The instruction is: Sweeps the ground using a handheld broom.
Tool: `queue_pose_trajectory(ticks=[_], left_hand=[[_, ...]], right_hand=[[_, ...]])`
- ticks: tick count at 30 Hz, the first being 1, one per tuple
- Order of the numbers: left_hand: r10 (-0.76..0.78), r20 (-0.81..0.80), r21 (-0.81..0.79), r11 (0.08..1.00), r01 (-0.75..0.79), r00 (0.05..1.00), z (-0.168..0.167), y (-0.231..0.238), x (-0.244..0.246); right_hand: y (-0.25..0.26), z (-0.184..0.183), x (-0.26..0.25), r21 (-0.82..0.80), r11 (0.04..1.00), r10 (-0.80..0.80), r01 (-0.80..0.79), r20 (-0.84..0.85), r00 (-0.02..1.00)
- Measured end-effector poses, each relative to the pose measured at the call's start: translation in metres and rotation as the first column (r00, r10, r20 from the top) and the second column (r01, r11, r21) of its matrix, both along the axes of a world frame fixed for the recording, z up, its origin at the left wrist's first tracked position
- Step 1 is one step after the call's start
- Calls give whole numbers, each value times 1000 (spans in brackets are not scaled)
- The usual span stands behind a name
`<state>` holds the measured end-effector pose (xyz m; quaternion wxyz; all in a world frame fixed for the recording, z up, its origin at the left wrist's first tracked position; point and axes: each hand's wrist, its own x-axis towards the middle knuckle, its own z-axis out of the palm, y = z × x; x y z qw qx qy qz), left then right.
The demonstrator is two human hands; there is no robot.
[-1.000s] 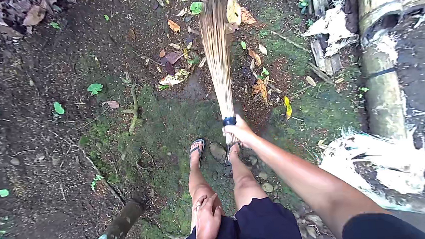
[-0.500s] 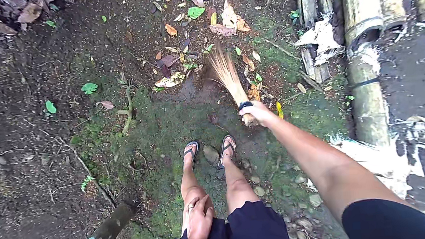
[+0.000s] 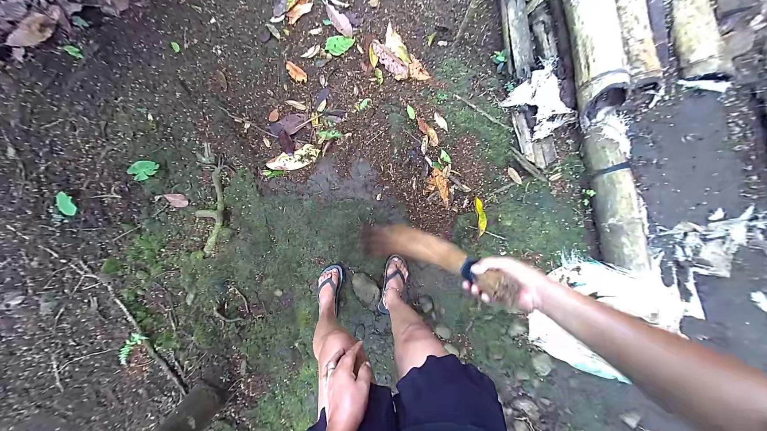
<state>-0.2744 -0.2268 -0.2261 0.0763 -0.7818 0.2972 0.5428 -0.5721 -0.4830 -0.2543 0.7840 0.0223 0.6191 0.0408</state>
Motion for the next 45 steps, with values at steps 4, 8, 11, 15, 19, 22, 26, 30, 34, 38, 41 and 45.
queue_pose_trajectory(ticks=[4, 8, 11, 15, 19, 22, 26, 30, 34, 38, 41, 45], left_hand=[[77, -9, -108, 991, -78, 997, 7, -5, 3], [92, -4, -96, 991, -92, 996, -1, -10, 10], [93, 8, -47, 995, -92, 996, -10, -15, 23], [112, -7, 7, 994, -112, 994, -31, -22, 49], [50, -5, 79, 996, -50, 999, -46, -24, 85], [61, -9, 17, 998, -61, 998, -43, -27, 118], [343, -127, -175, 916, -361, 931, -26, -45, 164], [709, -496, 5, 580, -815, 501, 1, -106, 206], [821, -561, 91, 194, -977, 111, 34, -136, 262], [933, -358, -117, -94, -989, -46, 25, -91, 313], [944, -285, -235, -234, -943, -163, -5, -67, 346], [930, -260, -194, -314, -930, -260, -58, -123, 414]], right_hand=[[-64, -50, 5, -394, 834, 310, -387, -246, 918], [-19, -57, 51, -464, 797, 321, -386, -217, 922], [21, -17, 79, -350, 929, 137, -117, 33, 990], [1, 4, 106, -12, 993, -117, 121, 188, 975], [-92, -54, 146, -168, 983, -61, 67, 42, 997], [-127, -107, 188, -464, 859, 125, -216, -219, 968], [-76, -105, 267, -612, 645, 294, -458, -355, 888], [-6, -13, 349, -733, 511, 465, -448, -203, 862], [39, 61, 404, -873, 342, 745, -346, 28, 667], [45, 64, 432, -844, 412, 746, -343, 97, 658], [45, 46, 436, -703, 552, 686, -449, 77, 723], [54, 27, 420, -561, 664, 576, -494, -37, 816]])
